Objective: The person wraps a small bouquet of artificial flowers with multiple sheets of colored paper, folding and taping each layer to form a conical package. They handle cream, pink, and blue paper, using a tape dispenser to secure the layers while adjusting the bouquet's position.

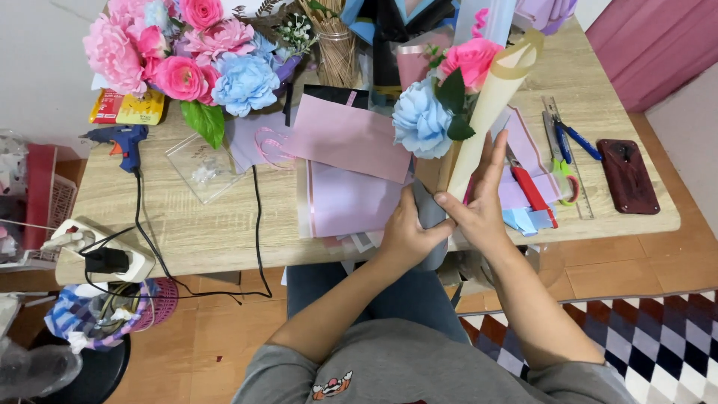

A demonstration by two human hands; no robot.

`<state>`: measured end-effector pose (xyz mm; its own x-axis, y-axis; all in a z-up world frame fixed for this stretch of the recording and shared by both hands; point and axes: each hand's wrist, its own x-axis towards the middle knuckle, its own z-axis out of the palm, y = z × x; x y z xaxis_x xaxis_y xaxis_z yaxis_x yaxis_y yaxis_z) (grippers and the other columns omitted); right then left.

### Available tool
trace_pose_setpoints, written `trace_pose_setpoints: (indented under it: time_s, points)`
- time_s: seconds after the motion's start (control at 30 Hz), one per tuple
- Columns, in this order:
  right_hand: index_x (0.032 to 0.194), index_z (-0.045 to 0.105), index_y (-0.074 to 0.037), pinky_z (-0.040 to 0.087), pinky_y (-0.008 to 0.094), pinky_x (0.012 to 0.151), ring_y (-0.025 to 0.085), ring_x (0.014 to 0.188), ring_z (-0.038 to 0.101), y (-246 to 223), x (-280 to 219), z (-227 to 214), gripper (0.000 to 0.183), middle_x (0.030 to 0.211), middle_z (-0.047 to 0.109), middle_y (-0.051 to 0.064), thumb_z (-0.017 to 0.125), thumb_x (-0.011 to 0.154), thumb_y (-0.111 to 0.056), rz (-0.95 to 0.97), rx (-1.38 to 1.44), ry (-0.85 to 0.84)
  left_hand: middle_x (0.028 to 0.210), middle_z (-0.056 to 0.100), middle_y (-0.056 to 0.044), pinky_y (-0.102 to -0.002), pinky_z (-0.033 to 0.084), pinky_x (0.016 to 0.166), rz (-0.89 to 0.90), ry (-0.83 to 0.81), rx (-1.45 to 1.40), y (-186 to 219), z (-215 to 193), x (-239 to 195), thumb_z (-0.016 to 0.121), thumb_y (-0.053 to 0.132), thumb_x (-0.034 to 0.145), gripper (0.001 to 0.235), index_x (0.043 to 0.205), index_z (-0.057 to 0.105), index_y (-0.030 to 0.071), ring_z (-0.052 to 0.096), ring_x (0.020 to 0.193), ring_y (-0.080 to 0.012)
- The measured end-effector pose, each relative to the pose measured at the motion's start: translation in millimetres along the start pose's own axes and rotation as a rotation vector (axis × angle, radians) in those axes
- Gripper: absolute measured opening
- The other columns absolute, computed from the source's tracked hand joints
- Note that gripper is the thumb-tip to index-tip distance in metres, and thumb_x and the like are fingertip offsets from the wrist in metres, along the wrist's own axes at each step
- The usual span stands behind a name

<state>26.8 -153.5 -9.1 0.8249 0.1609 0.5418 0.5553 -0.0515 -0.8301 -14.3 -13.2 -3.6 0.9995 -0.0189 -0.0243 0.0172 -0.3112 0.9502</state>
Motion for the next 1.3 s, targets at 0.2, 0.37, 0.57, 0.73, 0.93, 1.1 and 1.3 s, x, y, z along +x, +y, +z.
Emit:
trace_pose_setpoints:
  time_s: [0.2, 0.37, 0.57, 0.73, 0.93, 1.1, 1.3]
  points:
    - [0.165, -0.016, -0.026, 0.0, 0.071, 0.119, 0.06, 0.15, -0.01, 2, -8, -17, 0.127, 0.168, -0.013, 0.034, 0.079, 0.087, 0.003, 0.155, 0.037, -0.019, 0.11, 0.069, -0.026, -0.056, 0.053, 0.095, 0.061, -0.007, -0.268, -38, -2, 12, 0.083, 0.034, 0.074, 0.069, 0.126, 0.049, 0.003, 0.067, 0.114, -0.0431]
    - [0.143, 0.053, -0.008, 0.043, 0.035, 0.116, 0.018, 0.131, 0.055, 17, -6, -57, 0.054, 0.137, 0.06, 0.009, 0.072, 0.093, -0.002, 0.241, -0.016, 0.178, 0.116, 0.067, -0.024, -0.053, 0.052, 0.096, 0.131, -0.047, -0.45, -78, 7, 40, 0.085, 0.027, 0.081, 0.064, 0.128, 0.049, 0.002, 0.064, 0.12, -0.037]
    - [0.106, 0.078, -0.015, 0.048, 0.024, 0.07, 0.011, 0.075, 0.06, 58, 10, -101, 0.015, 0.083, 0.068, 0.004, 0.081, 0.095, -0.025, 0.509, -0.341, 0.222, 0.128, 0.062, -0.025, -0.055, 0.046, 0.105, 0.179, -0.134, -0.54, -85, 33, 64, 0.084, 0.02, 0.084, 0.07, 0.138, 0.043, 0.001, 0.057, 0.128, -0.0358]
    - [0.088, 0.078, -0.011, 0.04, 0.017, 0.061, 0.007, 0.066, 0.051, 36, 24, -87, 0.009, 0.077, 0.069, 0.004, 0.08, 0.088, -0.02, 0.64, -0.213, 0.176, 0.133, 0.058, -0.028, -0.057, 0.043, 0.109, 0.19, -0.173, -0.569, -93, 57, 87, 0.083, 0.018, 0.085, 0.074, 0.143, 0.04, -0.002, 0.054, 0.132, -0.0395]
    - [0.091, 0.078, -0.007, 0.05, 0.021, 0.067, 0.01, 0.07, 0.062, 55, 28, -93, 0.012, 0.078, 0.071, 0.005, 0.08, 0.085, -0.018, 0.747, -0.117, 0.112, 0.133, 0.057, -0.022, -0.054, 0.044, 0.109, 0.103, -0.256, -0.634, -93, 57, 92, 0.082, 0.028, 0.089, 0.075, 0.145, 0.04, 0.002, 0.053, 0.128, -0.0322]
    - [0.095, 0.078, -0.004, 0.051, 0.023, 0.069, 0.011, 0.072, 0.063, 69, 27, -95, 0.017, 0.079, 0.069, 0.003, 0.078, 0.086, -0.019, 0.834, -0.043, 0.111, 0.13, 0.057, -0.019, -0.051, 0.045, 0.106, 0.036, -0.283, -0.654, -100, 59, 96, 0.083, 0.033, 0.087, 0.079, 0.148, 0.041, 0.004, 0.054, 0.125, -0.0289]
    - [0.093, 0.076, -0.003, 0.05, 0.031, 0.077, 0.019, 0.08, 0.064, 91, 18, -105, 0.014, 0.092, 0.073, 0.011, 0.08, 0.086, -0.015, 0.883, 0.102, 0.203, 0.132, 0.055, -0.019, -0.05, 0.043, 0.107, 0.055, -0.302, -0.664, -101, 65, 98, 0.083, 0.03, 0.089, 0.077, 0.148, 0.041, 0.006, 0.051, 0.126, -0.0272]
